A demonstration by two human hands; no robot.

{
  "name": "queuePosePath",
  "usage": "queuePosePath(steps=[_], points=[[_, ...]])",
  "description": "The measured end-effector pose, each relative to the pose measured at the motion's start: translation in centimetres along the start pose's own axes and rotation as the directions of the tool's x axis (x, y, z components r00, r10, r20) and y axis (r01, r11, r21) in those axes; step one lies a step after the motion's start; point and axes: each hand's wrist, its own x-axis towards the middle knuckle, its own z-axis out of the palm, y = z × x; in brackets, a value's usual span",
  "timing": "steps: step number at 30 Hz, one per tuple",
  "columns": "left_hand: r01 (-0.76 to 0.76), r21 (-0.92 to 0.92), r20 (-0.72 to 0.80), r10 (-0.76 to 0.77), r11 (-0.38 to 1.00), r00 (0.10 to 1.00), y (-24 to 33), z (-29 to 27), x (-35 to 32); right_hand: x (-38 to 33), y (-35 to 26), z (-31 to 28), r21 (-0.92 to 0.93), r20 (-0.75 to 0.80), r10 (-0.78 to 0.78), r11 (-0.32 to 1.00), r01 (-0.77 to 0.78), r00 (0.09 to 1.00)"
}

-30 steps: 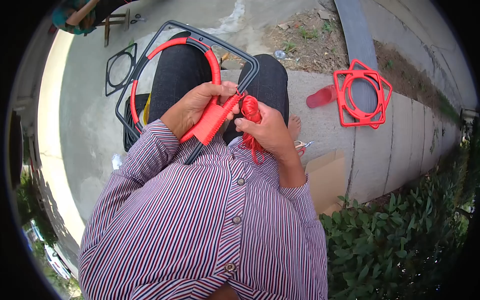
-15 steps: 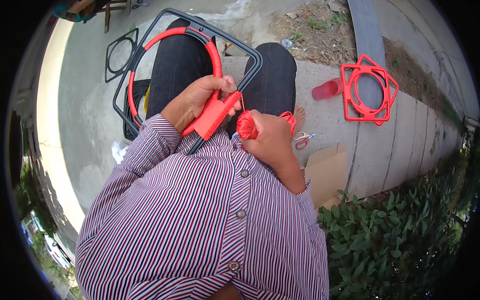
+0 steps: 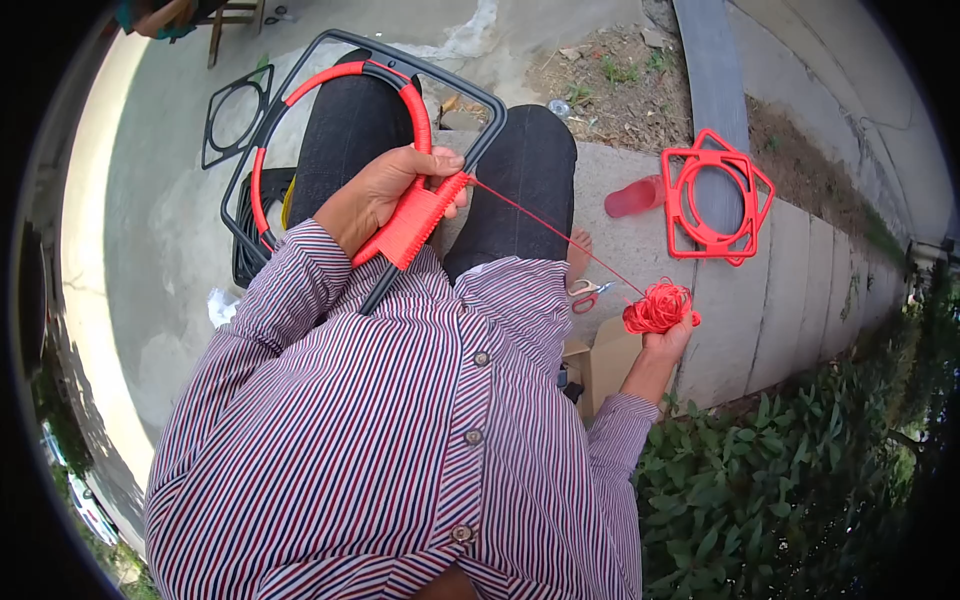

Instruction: Wrapping a red plastic frame with red twine to create a woven surface.

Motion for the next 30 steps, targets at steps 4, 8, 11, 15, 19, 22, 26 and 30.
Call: queuePosePath(steps=[4, 8, 11, 15, 19, 22, 26, 30], points=[[0.050, 0.003, 0.038, -0.050, 0.999, 0.998, -0.5, 0.0, 0.7, 0.3, 2.4, 1.7, -0.120, 0.047, 0.072, 0.991, -0.066, 0.996], [0.027, 0.045, -0.003, -0.027, 0.999, 1.000, -1.1, 1.0, 0.1, -4.6, 3.4, 15.2, -0.397, 0.494, -0.038, 0.879, 0.264, 0.869], [-0.146, 0.108, -0.001, 0.147, 0.983, 0.989, -1.7, 1.1, 0.5, -7.7, 3.1, 23.3, -0.551, 0.793, -0.065, 0.345, 0.759, 0.605], [-0.411, 0.209, -0.080, 0.434, 0.888, 0.897, -2.6, 0.5, 0.7, -10.7, 6.0, 29.4, -0.034, 0.947, 0.275, -0.430, 0.902, 0.167], [-0.439, 0.173, 0.049, 0.438, 0.882, 0.898, -2.8, 0.5, 0.7, -9.5, 9.4, 28.9, 0.093, 0.978, 0.204, -0.272, 0.958, -0.037], [-0.345, 0.118, 0.148, 0.327, 0.931, 0.933, -2.5, 0.0, 0.7, -8.9, 7.9, 27.4, -0.181, 0.955, -0.250, -0.066, 0.981, 0.159], [-0.134, 0.086, 0.119, 0.123, 0.987, 0.985, -1.9, 0.5, 0.8, -8.5, 7.1, 24.1, -0.393, 0.885, -0.156, 0.250, 0.885, 0.438], [-0.147, 0.096, 0.124, 0.134, 0.985, 0.983, -2.3, 0.4, 1.0, -9.2, 8.3, 25.9, -0.321, 0.918, -0.131, 0.310, 0.895, 0.374]])
